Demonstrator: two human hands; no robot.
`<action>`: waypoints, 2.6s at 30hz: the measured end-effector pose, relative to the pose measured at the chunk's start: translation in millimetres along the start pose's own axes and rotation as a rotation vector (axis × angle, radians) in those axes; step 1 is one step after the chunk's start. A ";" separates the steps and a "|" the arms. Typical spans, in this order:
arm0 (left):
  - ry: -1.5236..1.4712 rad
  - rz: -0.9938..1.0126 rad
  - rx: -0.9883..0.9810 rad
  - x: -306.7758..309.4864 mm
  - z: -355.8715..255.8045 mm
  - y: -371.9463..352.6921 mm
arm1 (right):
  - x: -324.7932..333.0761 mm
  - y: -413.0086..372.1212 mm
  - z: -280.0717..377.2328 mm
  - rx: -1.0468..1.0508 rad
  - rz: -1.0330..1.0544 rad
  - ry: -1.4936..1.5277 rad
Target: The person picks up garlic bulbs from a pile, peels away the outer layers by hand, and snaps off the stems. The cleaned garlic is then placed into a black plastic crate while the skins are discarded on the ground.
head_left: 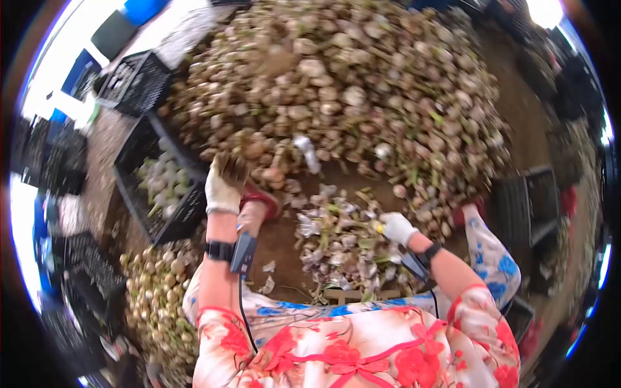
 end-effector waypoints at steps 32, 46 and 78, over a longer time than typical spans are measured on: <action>0.234 -0.009 0.018 -173.9 163.6 -70.5 | 117.7 -10.9 96.0 0.153 -0.168 1.380; -0.457 -0.140 0.559 -170.1 175.2 -124.9 | 117.3 -63.7 124.4 0.405 -0.300 0.997; 0.004 0.083 0.286 -169.6 93.1 -130.1 | 120.2 -51.9 172.6 0.371 0.237 1.395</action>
Point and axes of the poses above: each hand's wrist, its own y-axis towards the middle knuckle, its own x-axis out of the back of the hand, z = x × y, the point moved 8 cm from there along y, towards the middle knuckle, and after that the axes turned 12 degrees about -y, right-handed, at the moved point
